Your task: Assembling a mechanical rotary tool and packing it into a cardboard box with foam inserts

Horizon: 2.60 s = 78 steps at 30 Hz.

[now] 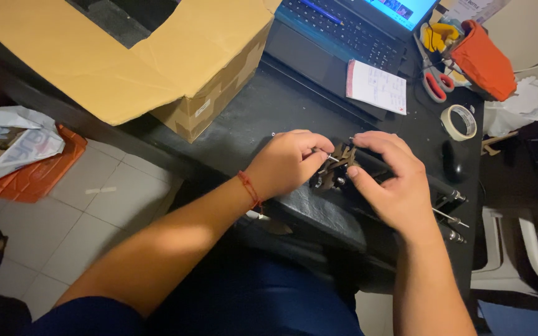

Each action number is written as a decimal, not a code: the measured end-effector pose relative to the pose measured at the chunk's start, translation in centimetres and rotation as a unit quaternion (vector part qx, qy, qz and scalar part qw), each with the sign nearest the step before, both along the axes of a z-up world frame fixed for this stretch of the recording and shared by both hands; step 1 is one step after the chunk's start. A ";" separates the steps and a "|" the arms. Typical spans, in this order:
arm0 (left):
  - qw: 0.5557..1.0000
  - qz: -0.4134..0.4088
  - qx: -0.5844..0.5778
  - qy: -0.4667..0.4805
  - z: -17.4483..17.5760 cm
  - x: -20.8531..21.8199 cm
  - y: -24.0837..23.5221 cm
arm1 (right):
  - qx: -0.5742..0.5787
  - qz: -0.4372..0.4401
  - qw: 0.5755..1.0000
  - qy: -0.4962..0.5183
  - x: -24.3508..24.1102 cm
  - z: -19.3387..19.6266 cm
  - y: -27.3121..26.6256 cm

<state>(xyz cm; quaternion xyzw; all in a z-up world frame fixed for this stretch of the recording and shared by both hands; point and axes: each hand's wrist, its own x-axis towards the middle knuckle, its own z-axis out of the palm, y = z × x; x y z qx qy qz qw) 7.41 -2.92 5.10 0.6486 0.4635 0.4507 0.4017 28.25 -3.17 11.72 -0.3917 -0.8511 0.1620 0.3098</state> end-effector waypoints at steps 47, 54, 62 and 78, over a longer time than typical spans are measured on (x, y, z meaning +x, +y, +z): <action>0.993 0.037 -0.067 0.088 -1.9 1.4 1.8 | -0.201 -0.329 0.852 0.355 21.6 -11.3 -5.2; 0.994 -0.027 0.083 0.070 -0.1 1.5 1.5 | -0.155 -0.301 0.849 0.405 22.8 -13.8 -3.8; 0.992 -0.020 0.114 0.050 -1.1 2.5 1.1 | -0.153 -0.337 0.842 0.393 22.0 -13.3 -4.6; 0.997 0.014 0.066 0.031 -0.1 2.6 0.2 | -0.156 -0.356 0.870 0.302 20.8 -11.0 -4.9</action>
